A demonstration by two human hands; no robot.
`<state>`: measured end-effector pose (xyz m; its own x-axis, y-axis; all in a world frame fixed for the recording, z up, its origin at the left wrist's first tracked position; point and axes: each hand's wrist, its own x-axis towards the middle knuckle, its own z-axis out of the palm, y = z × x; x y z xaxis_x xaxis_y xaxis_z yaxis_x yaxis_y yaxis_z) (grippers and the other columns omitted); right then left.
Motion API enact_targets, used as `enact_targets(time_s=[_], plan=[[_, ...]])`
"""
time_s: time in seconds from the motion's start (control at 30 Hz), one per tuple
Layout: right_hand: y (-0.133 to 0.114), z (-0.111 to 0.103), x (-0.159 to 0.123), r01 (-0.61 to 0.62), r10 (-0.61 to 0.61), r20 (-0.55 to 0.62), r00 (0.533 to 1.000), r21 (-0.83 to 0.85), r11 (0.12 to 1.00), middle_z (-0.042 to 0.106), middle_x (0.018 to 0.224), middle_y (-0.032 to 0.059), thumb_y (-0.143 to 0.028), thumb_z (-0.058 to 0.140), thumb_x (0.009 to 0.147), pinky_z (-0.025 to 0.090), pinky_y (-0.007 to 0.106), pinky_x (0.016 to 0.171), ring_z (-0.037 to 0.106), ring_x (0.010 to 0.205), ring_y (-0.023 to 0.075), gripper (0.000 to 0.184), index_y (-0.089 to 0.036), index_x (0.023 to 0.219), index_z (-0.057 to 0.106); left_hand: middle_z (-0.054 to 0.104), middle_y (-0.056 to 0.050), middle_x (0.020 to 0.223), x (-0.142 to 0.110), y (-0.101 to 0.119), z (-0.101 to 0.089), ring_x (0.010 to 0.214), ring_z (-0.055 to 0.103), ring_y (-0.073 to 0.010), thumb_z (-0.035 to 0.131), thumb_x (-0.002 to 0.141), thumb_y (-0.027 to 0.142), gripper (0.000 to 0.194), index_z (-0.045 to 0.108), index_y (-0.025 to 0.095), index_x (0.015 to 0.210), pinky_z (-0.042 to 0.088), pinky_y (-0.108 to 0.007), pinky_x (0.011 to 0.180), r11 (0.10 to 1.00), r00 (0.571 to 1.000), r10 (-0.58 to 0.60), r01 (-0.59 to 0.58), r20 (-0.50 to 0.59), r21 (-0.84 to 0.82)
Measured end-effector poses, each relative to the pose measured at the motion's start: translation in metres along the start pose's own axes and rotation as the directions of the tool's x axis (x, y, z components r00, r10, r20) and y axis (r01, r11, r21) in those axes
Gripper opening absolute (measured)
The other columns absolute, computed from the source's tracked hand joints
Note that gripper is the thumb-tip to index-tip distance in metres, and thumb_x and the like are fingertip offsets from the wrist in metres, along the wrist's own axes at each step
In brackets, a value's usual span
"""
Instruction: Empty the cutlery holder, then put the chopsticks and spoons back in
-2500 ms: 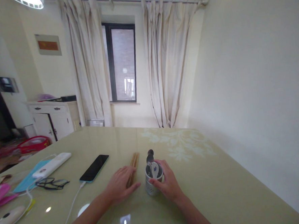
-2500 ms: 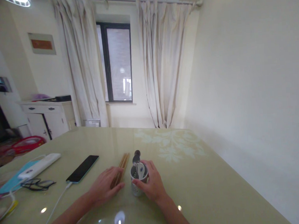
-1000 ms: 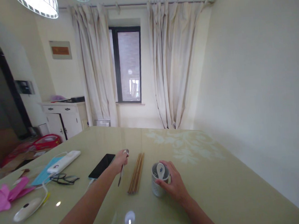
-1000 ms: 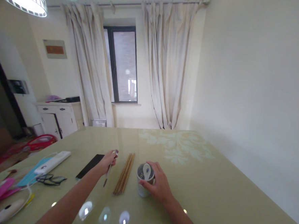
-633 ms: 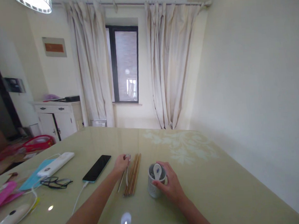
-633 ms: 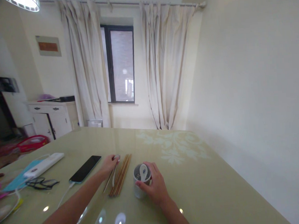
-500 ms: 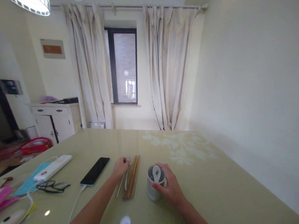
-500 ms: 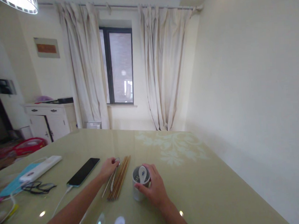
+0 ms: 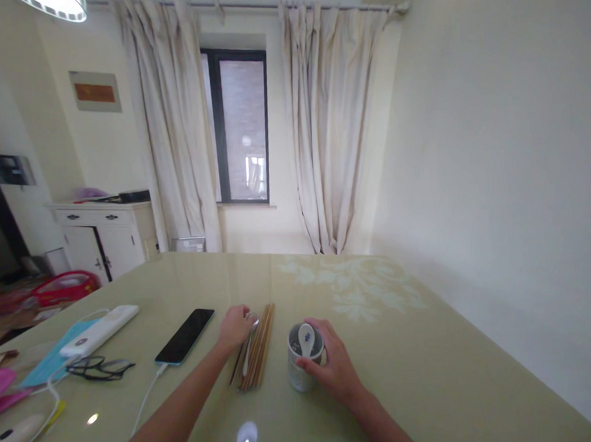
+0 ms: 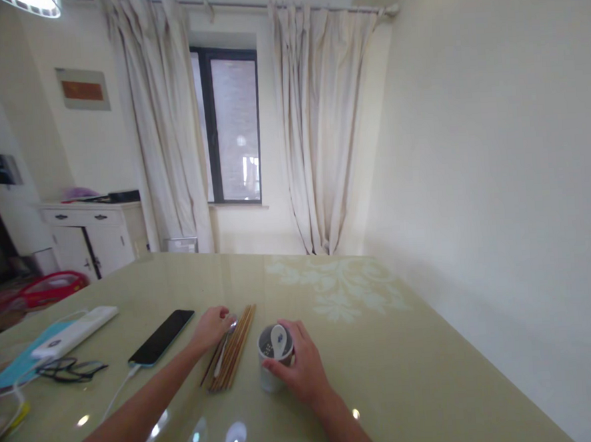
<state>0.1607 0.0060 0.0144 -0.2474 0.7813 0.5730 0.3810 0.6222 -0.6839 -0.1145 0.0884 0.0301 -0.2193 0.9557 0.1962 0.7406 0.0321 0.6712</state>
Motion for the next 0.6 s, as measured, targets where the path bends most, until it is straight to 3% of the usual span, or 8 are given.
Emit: enact_targets(time_s=[0.13,0.17,0.23,0.3,0.43,0.53,0.6], plan=[[0.004,0.001,-0.003,-0.011,0.011,0.013,1.0,-0.02,1.0,0.065,0.127,0.0143,-0.069,0.075,0.086,0.053,0.045,0.104,0.065,0.117,0.0328,0.079,-0.022,0.146,0.055,0.078,-0.008,0.111,-0.02,0.049,-0.006,0.091,0.069,-0.0218,0.06,0.094,0.043,0.033,0.078,0.021,0.11,0.052,-0.031,0.082,0.965,0.974,0.223,-0.217,0.025,-0.149],[0.006,0.002,-0.004,-0.011,0.011,0.011,1.0,-0.025,1.0,0.064,0.132,0.0155,-0.069,0.075,0.086,0.052,0.047,0.106,0.064,0.122,0.0339,0.084,-0.021,0.151,0.051,0.078,-0.008,0.105,-0.027,0.063,-0.008,0.087,0.069,-0.0214,0.058,0.095,0.045,0.034,0.079,0.021,0.106,0.052,-0.031,0.078,0.91,0.93,0.359,-0.328,0.084,-0.253],[0.011,0.003,-0.005,-0.01,0.01,0.008,1.0,-0.025,1.0,0.061,0.141,0.0176,-0.07,0.073,0.087,0.048,0.049,0.112,0.06,0.13,0.0356,0.093,-0.021,0.159,0.041,0.078,-0.006,0.098,-0.039,0.089,-0.012,0.082,0.068,-0.0191,0.062,0.094,0.045,0.029,0.08,0.022,0.099,0.051,-0.029,0.074,0.814,0.792,0.561,-0.474,0.242,-0.337],[0.013,0.005,-0.006,-0.011,0.011,0.006,1.0,-0.018,1.0,0.058,0.146,0.0183,-0.07,0.071,0.089,0.047,0.05,0.114,0.058,0.134,0.0359,0.098,-0.021,0.164,0.033,0.077,-0.003,0.093,-0.047,0.106,-0.015,0.078,0.066,-0.0175,0.073,0.087,0.038,0.019,0.081,0.022,0.095,0.049,-0.028,0.075,0.814,0.743,0.581,-0.527,0.333,-0.244],[0.006,0.005,-0.004,0.013,-0.013,0.011,1.0,0.012,1.0,0.06,0.143,0.0167,-0.069,0.069,0.091,0.049,0.048,0.112,0.06,0.131,0.0346,0.092,-0.022,0.163,0.036,0.075,-0.003,0.09,-0.051,0.115,-0.011,0.081,0.065,-0.0182,0.075,0.082,0.024,0.008,0.08,0.022,0.087,0.049,-0.03,0.079,0.845,0.773,0.513,-0.532,0.372,-0.06],[-0.004,0.002,-0.002,0.018,-0.019,0.023,1.0,0.03,0.999,0.064,0.134,0.0142,-0.063,0.072,0.091,0.052,0.044,0.106,0.063,0.122,0.0322,0.077,-0.024,0.153,0.05,0.075,-0.004,0.096,-0.051,0.111,-0.008,0.092,0.067,-0.0203,0.07,0.086,0.025,0.009,0.078,0.022,0.089,0.051,-0.032,0.085,0.826,0.772,0.563,-0.53,0.294,-0.191],[-0.008,0.001,-0.001,-0.003,0.002,0.021,1.0,0.023,1.0,0.066,0.127,0.0127,-0.057,0.075,0.09,0.054,0.042,0.101,0.065,0.116,0.0307,0.071,-0.024,0.149,0.055,0.075,-0.004,0.095,-0.049,0.106,-0.011,0.093,0.068,-0.0202,0.066,0.09,0.031,0.012,0.074,0.022,0.092,0.053,-0.032,0.085,0.797,0.806,0.561,-0.463,0.191,-0.388]])
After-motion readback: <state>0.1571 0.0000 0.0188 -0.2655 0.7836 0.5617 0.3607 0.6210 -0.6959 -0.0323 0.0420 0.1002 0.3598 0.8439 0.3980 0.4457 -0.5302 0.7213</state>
